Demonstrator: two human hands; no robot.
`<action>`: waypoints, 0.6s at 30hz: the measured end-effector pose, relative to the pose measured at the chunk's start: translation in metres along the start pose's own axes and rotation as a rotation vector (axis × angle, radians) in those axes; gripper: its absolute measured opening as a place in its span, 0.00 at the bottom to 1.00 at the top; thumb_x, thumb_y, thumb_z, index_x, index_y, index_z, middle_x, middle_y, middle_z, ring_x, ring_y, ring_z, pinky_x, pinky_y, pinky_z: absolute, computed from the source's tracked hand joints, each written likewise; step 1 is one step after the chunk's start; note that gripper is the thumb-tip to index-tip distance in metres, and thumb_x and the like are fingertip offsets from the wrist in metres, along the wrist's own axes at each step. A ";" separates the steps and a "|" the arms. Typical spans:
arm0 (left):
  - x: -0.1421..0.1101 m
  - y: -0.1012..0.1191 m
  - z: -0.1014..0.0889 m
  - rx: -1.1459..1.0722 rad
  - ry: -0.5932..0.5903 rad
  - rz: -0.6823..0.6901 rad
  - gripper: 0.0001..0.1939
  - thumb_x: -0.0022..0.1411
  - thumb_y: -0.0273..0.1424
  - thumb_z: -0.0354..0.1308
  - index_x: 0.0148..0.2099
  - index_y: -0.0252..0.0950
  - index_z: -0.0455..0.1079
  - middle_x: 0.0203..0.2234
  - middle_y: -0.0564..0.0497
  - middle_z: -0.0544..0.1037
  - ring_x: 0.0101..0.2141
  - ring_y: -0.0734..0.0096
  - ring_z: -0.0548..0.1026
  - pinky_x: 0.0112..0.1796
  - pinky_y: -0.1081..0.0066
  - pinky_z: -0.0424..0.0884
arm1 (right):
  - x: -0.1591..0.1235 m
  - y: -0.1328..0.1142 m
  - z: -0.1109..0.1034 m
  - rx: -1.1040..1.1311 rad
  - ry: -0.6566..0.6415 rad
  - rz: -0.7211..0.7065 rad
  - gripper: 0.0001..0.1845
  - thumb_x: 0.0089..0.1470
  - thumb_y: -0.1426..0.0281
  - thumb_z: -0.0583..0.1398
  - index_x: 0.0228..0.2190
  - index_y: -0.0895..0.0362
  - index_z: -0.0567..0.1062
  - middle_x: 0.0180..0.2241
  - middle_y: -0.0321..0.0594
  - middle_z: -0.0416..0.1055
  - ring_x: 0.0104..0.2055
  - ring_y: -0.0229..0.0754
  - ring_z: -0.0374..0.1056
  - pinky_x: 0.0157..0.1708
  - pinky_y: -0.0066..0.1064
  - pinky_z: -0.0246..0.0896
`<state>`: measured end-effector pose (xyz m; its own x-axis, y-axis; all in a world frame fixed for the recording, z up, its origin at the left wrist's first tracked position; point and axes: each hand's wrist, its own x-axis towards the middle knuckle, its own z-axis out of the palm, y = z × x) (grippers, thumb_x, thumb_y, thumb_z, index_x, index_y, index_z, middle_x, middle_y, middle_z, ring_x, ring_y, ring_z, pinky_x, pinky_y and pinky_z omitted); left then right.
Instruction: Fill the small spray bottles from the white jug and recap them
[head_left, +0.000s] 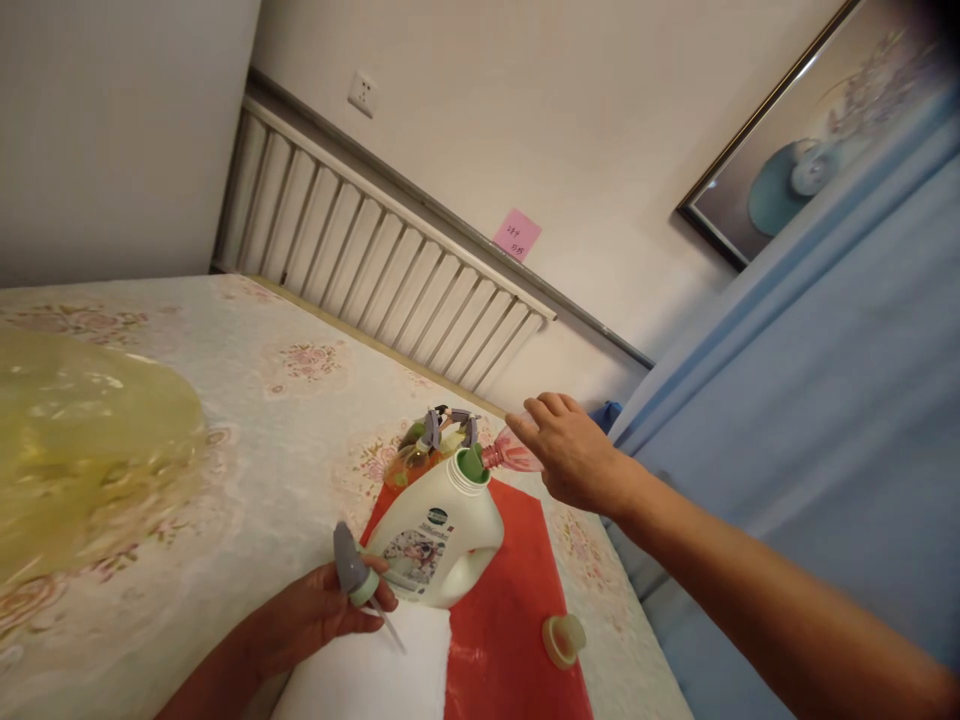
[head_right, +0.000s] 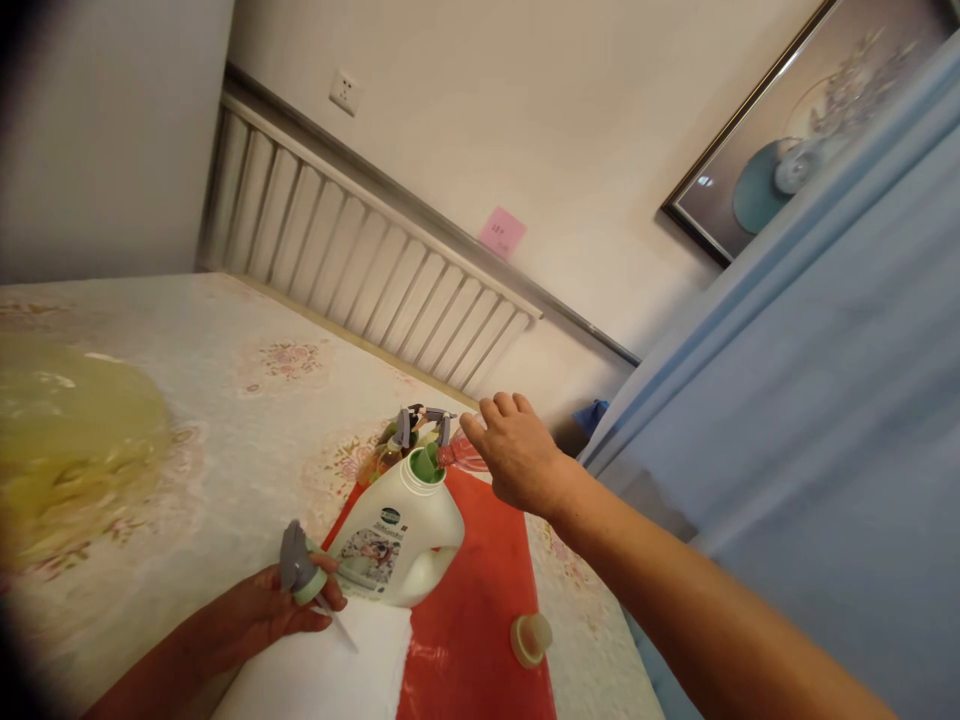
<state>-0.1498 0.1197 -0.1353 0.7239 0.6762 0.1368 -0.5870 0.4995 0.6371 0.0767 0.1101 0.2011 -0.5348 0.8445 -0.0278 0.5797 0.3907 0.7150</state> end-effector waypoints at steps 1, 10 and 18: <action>0.000 0.000 0.000 0.000 0.001 0.000 0.21 0.52 0.35 0.70 0.49 0.36 0.75 0.40 0.42 0.81 0.45 0.57 0.76 0.47 0.60 0.72 | 0.000 -0.001 -0.001 -0.002 -0.002 -0.003 0.34 0.41 0.78 0.59 0.54 0.59 0.65 0.48 0.54 0.66 0.49 0.55 0.57 0.48 0.44 0.52; 0.000 -0.001 -0.001 0.004 0.032 -0.013 0.20 0.54 0.32 0.69 0.49 0.36 0.74 0.40 0.42 0.81 0.45 0.57 0.77 0.47 0.59 0.72 | 0.004 -0.005 -0.001 -0.063 0.005 -0.039 0.32 0.46 0.74 0.59 0.55 0.61 0.65 0.48 0.57 0.66 0.48 0.58 0.57 0.50 0.48 0.50; 0.002 -0.001 0.001 0.005 0.039 -0.025 0.19 0.52 0.33 0.71 0.47 0.36 0.75 0.39 0.44 0.81 0.44 0.58 0.77 0.45 0.61 0.73 | 0.005 -0.006 -0.002 -0.094 0.000 -0.048 0.33 0.45 0.74 0.59 0.55 0.61 0.65 0.49 0.58 0.65 0.48 0.58 0.57 0.51 0.49 0.49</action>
<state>-0.1476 0.1202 -0.1344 0.7235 0.6842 0.0916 -0.5671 0.5135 0.6440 0.0694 0.1111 0.1976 -0.5607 0.8256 -0.0637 0.4931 0.3947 0.7753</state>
